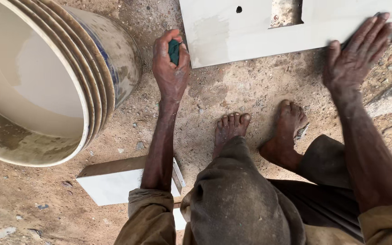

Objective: The person scrubs a rectangular metal panel with a green scouring pad, repeatedly dipping the pad into a bucket of water. They then switch to a second metal panel with a cutout and continue scrubbing its surface.

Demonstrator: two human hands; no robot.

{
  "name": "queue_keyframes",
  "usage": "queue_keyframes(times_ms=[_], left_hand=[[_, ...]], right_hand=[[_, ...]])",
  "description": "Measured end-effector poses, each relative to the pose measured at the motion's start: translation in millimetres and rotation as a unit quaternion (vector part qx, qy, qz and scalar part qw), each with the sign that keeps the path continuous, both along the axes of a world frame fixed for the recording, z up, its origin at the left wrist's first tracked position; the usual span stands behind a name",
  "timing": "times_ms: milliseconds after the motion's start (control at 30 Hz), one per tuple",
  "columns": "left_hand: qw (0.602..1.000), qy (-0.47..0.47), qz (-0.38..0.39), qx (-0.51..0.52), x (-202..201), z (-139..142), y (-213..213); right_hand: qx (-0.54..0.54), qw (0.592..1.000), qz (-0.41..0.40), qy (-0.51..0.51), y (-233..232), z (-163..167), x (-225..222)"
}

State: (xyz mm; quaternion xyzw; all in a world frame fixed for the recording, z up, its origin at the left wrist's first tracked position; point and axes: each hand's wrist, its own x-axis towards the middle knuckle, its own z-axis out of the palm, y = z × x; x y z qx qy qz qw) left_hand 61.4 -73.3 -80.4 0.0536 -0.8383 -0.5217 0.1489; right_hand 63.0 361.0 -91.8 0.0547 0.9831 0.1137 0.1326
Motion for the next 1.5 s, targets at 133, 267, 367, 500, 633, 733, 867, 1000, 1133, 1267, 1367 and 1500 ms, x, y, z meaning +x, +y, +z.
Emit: queue_keyframes(times_ms=[133,267,367,500,633,733,867,1000,1133,1267,1367,1500], left_hand=[[0.999,-0.033,0.021,-0.025,1.3,-3.7,18.7],[0.998,-0.002,-0.024,-0.053,-11.6,-4.6,39.7],[0.997,0.022,-0.041,-0.068,-18.4,0.9,41.5],[0.997,0.024,-0.031,-0.069,-12.9,8.3,33.2],[1.0,-0.001,-0.003,-0.012,9.1,7.3,21.7],[0.996,-0.083,0.035,-0.029,29.4,2.6,12.4],[0.989,-0.114,0.045,-0.082,51.6,-2.8,8.5],[0.982,-0.176,0.04,-0.063,60.6,-4.7,15.8],[0.98,-0.197,0.013,-0.029,62.5,-1.4,24.0],[0.972,-0.233,-0.004,-0.015,65.0,5.1,28.3],[0.978,-0.207,0.003,-0.004,64.6,7.9,27.8],[0.973,-0.229,-0.007,0.03,61.7,7.4,24.9]], right_hand=[[-0.227,0.953,0.186,0.069,-142.9,-23.6,28.6],[-0.155,0.905,0.336,-0.21,-218.3,-1.7,1.8],[-0.255,0.924,0.244,-0.148,-126.6,9.1,1.0],[-0.074,0.997,-0.024,0.018,27.8,12.9,-6.0],[-0.036,0.995,0.049,0.075,-51.6,-30.2,13.6],[-0.207,0.951,0.22,-0.058,-179.3,-9.3,34.2],[-0.244,0.916,0.271,-0.168,-233.2,12.0,-37.7],[-0.206,0.958,0.152,-0.132,-233.9,23.2,-44.0],[-0.161,0.956,0.201,-0.143,-216.0,28.9,-20.9],[-0.166,0.962,0.165,-0.142,-226.2,34.8,-62.6],[-0.186,0.952,0.143,-0.197,-245.4,42.1,-103.2],[-0.253,0.91,0.3,-0.132,-249.7,38.2,-71.9]])
